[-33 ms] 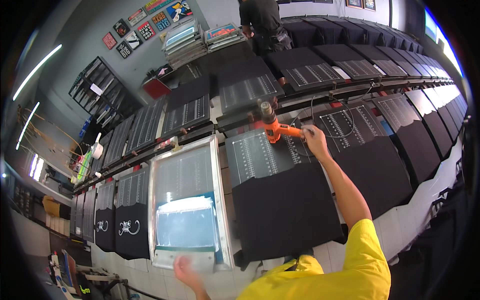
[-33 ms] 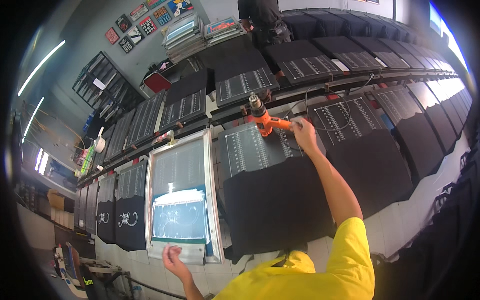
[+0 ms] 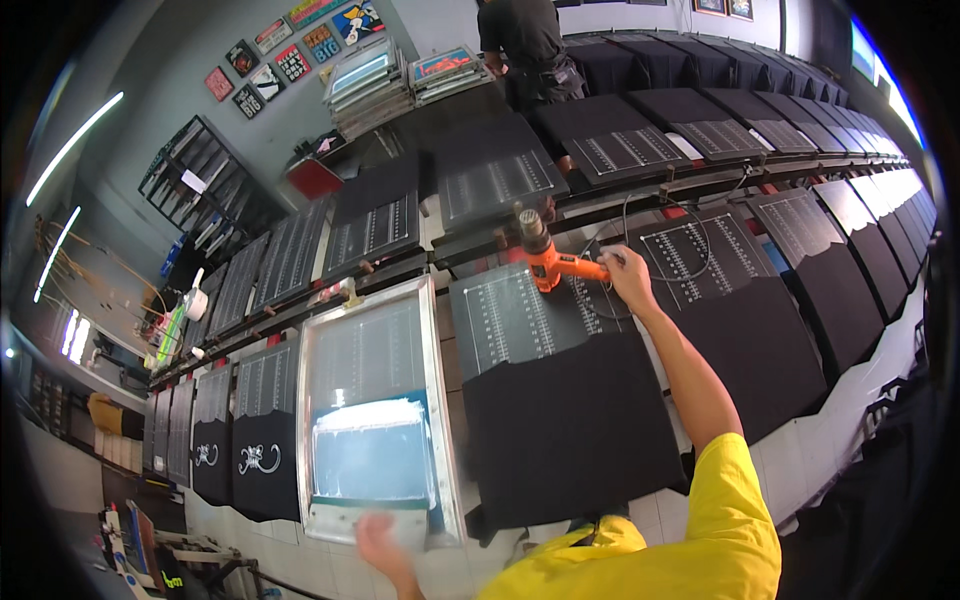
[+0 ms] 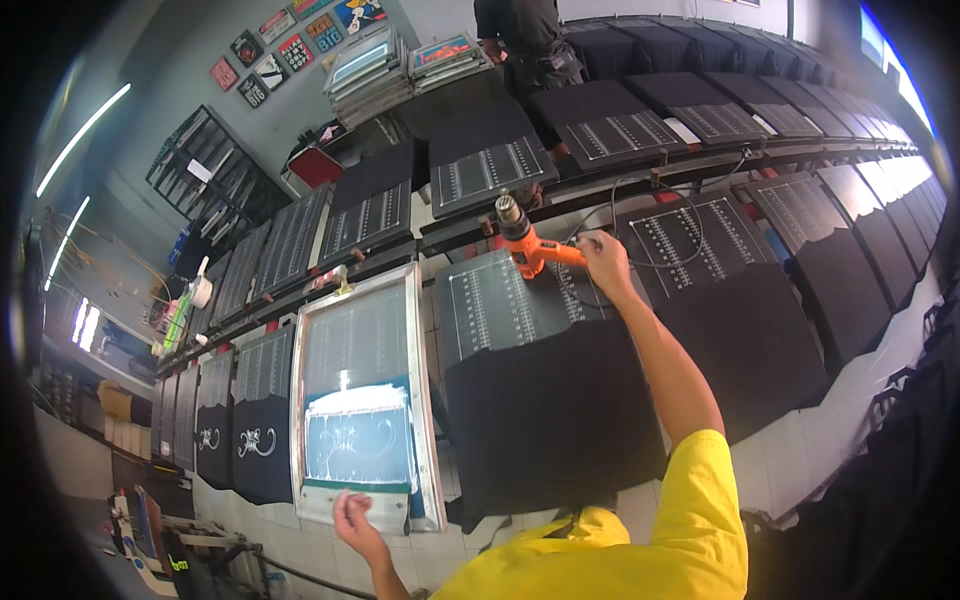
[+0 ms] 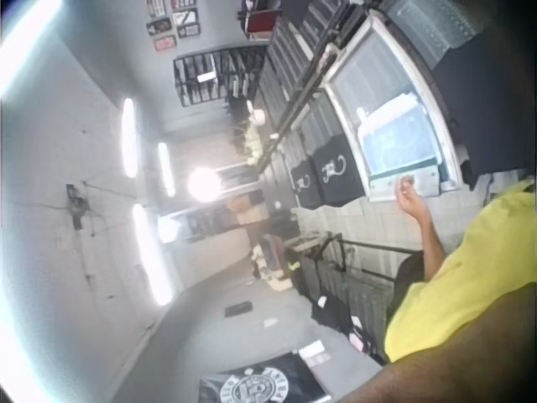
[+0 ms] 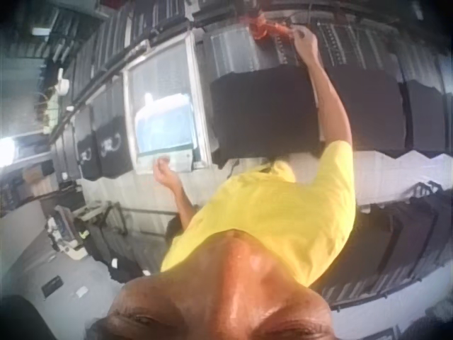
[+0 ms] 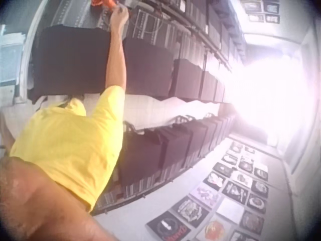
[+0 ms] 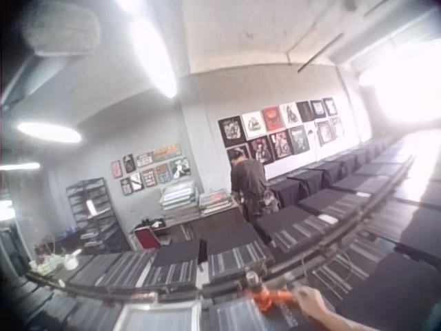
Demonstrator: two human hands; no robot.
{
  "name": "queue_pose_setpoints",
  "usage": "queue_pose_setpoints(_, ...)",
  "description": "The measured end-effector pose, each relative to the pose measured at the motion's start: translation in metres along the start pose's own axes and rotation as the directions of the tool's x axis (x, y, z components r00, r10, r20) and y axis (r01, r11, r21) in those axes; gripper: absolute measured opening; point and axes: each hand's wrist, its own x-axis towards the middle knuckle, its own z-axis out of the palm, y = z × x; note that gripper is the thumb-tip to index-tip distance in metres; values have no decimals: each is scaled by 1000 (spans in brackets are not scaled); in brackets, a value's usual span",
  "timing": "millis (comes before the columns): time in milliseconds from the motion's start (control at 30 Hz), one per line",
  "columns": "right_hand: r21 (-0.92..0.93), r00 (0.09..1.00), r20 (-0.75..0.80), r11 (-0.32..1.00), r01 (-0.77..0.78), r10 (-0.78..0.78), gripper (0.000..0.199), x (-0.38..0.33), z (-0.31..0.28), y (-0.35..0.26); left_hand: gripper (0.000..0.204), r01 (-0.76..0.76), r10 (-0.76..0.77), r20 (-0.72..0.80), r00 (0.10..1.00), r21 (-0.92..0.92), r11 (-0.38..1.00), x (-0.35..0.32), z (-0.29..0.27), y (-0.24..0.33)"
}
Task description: The person performs screen-printing on t-shirts by aligning a screen frame over the fabric, applying white ink, and using a squeegee to spread it evenly across the design. The person also uses a heat gun to dry the ink between layers and cleans the screen with a cloth.
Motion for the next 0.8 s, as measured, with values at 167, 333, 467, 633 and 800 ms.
queue_pose_setpoints(167, -277, 997, 53, 960, -35, 51, 39, 106, 32, 28, 19, 95, -58, 232, 971, -153, 984, -42, 79, 21)
queue_pose_setpoints(333, -646, 984, 175, 756, 106, 12, 51, 166, 82, 36, 22, 222, -206, 329, 922, -12, 975, -65, 101, 48)
queue_pose_setpoints(467, -764, 984, 178, 628, 147, -14, 51, 199, 113, 46, 20, 324, -319, 279, 906, 29, 946, -75, 102, 67)
queue_pose_setpoints(633, -778, 990, 124, 626, 55, 67, 47, 219, 135, 79, 20, 328, -342, 199, 918, 102, 939, -78, 111, 82)
queue_pose_setpoints(800, -85, 981, -195, 996, -41, 23, 34, 252, 112, 78, 21, 500, -527, 180, 831, 177, 848, -75, 118, 106)
